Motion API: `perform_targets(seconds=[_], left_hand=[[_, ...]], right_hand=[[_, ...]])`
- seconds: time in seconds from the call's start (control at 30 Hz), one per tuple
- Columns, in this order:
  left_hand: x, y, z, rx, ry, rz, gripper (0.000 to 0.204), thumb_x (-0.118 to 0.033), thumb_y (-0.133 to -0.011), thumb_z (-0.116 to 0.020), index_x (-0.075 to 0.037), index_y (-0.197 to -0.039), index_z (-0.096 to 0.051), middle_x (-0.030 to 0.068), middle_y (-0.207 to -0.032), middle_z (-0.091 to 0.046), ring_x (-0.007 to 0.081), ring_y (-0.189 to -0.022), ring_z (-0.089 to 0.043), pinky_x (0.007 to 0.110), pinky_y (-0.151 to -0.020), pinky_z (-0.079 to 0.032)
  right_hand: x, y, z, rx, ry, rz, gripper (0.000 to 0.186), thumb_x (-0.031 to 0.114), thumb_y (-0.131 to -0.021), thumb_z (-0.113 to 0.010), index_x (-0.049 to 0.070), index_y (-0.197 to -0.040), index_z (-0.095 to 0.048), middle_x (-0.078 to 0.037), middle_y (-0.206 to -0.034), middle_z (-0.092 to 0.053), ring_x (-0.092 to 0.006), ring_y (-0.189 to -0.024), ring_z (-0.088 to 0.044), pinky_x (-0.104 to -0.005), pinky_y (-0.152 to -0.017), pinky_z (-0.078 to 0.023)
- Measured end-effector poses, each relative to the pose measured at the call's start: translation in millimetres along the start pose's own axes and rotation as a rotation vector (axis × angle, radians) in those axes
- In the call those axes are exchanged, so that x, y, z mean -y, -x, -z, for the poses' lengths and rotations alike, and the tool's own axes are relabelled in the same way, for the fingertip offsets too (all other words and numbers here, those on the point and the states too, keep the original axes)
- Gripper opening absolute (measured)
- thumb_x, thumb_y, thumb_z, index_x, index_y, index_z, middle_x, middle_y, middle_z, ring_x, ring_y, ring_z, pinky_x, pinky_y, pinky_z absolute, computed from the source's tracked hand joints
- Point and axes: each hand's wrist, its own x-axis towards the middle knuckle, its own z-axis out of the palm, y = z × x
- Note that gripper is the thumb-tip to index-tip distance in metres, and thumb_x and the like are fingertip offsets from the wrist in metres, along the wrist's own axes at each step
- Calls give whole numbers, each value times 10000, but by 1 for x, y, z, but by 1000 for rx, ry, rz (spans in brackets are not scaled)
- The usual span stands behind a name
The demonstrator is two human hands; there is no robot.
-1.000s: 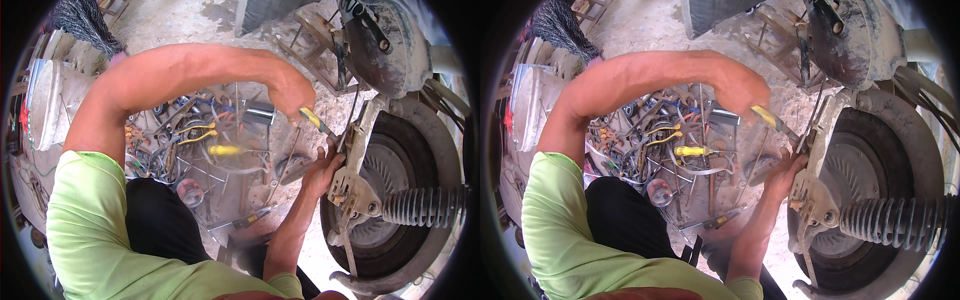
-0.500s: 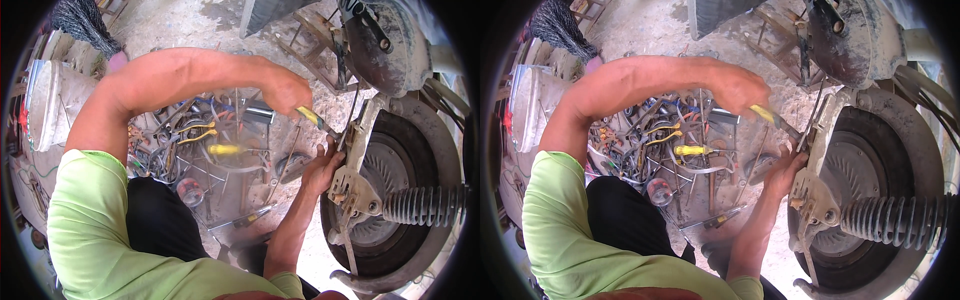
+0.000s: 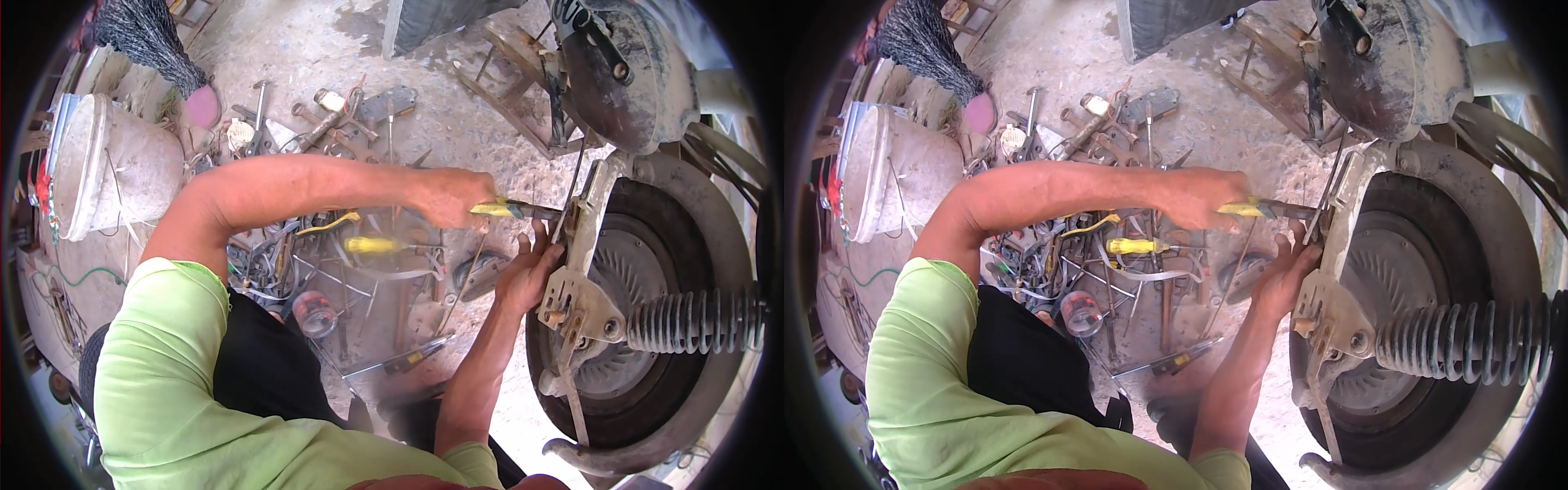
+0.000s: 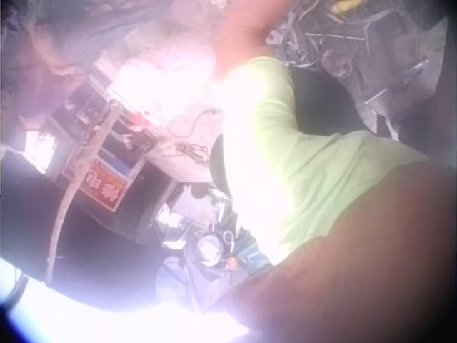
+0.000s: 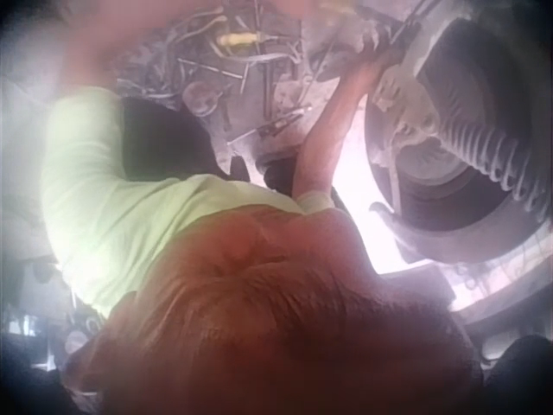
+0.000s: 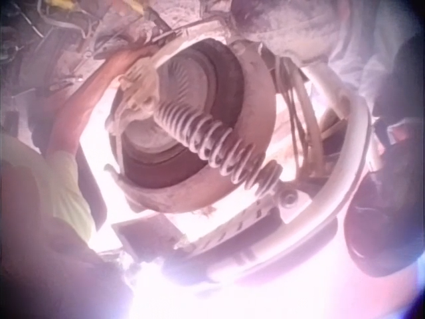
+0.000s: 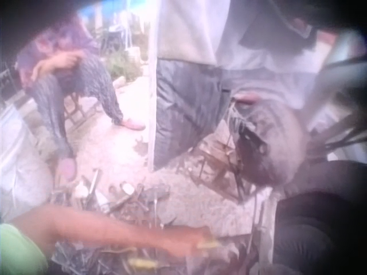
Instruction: The person uses pliers to strip and connect wires near the rear wheel of a scooter, handling small metal components and wires on the ground.
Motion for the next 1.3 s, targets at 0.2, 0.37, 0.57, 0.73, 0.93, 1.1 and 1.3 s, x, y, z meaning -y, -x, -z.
perform_targets(seconds=[0.2,0.37,0.57,0.73,0.93,1.1,1.3], left_hand=[[18,-1,-40,-202,32,-193,392,-240,-887,-681,4,-1183,-597,227,-1217,-548,398,-1167,-541,469,-998,-442],[20,-4,-43,-260,-83,-195,441,-210,-875,-698,0,-1245,-579,231,-1277,-534,398,-1224,-517,469,-1048,-424],[21,-15,-47,-358,-111,-193,528,-174,-840,-728,8,-1307,-564,238,-1380,-505,410,-1284,-497,463,-1084,-419],[31,-23,-46,-411,-200,-290,507,-174,-824,-745,-5,-1276,-589,223,-1343,-540,405,-1264,-514,471,-1065,-434],[25,-19,-41,-321,-124,-218,358,-208,-903,-662,-34,-1212,-619,203,-1164,-581,406,-1099,-590,462,-945,-482],[-33,21,-27,-136,-83,80,332,-282,-905,-652,-7,-1091,-647,215,-1058,-599,435,-941,-628,483,-837,-500],[-110,28,19,126,-7,376,389,-313,-904,-655,45,-1054,-665,287,-938,-658,447,-935,-656,497,-858,-499]], right_hand=[[-3,1,1,-72,-39,-35,489,316,-1039,-556,85,-1451,-429,-60,-1404,-518,-213,-1162,-552,-341,-833,-505],[1,2,-8,-126,-59,-39,442,286,-1053,-526,91,-1440,-443,-70,-1384,-540,-209,-1148,-559,-356,-854,-516],[3,1,-7,-122,-52,-24,434,286,-1052,-523,94,-1435,-453,-67,-1386,-545,-188,-1178,-551,-356,-851,-516],[1,-1,-7,-113,-51,-18,414,264,-1056,-515,91,-1428,-462,-71,-1386,-548,-193,-1181,-561,-352,-853,-516],[2,0,-4,-87,-26,-5,414,245,-1043,-545,69,-1410,-470,-84,-1378,-546,-202,-1160,-557,-370,-870,-516],[-3,2,-1,-102,0,32,401,239,-1040,-554,59,-1390,-477,-90,-1365,-542,-201,-1144,-548,-371,-879,-509],[7,5,-4,-115,-7,26,407,242,-1040,-561,61,-1393,-471,-93,-1357,-542,-193,-1138,-552,-363,-874,-505]])
